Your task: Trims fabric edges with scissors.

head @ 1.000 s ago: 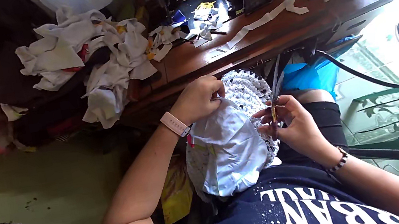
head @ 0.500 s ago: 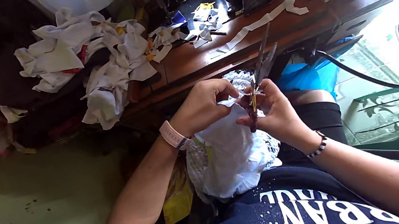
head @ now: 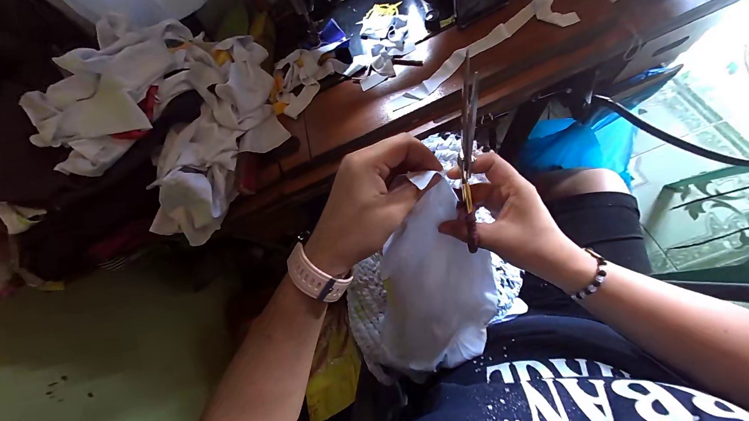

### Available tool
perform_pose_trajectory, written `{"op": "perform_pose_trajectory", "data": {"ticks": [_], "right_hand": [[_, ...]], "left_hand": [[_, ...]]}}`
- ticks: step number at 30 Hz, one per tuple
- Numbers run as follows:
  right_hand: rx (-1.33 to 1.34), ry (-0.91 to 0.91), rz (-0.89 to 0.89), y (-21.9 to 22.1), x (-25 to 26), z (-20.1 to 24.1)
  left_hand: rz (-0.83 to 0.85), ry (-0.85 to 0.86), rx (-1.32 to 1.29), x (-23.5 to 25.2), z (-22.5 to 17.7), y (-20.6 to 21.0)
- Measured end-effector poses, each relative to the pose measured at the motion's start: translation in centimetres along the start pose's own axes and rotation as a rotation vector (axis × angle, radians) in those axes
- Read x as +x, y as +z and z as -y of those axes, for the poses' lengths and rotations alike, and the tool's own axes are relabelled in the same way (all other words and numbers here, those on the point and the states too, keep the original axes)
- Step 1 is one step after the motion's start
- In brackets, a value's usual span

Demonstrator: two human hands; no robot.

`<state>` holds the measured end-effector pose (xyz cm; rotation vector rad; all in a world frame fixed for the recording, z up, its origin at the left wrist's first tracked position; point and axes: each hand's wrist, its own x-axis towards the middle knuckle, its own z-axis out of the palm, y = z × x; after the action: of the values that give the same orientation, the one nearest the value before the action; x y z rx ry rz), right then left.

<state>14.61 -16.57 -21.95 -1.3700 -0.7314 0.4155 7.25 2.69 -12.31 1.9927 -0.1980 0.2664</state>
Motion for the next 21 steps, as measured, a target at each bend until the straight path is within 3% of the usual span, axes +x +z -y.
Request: {"op": "perform_pose_trajectory", "data": {"ticks": [13, 21], "right_hand": [[-0.061, 0.058, -0.023, -2.1, -2.1, -1.3], [0.046, 0.01, -0.027, -4.0, -3.0, 2.5]], "left_hand": [[-0.218, 0.248, 0.066, -2.3, -4.3, -2.3], [-0.362, 0.357, 0.071, -5.9, -7.4, -3.8]]}}
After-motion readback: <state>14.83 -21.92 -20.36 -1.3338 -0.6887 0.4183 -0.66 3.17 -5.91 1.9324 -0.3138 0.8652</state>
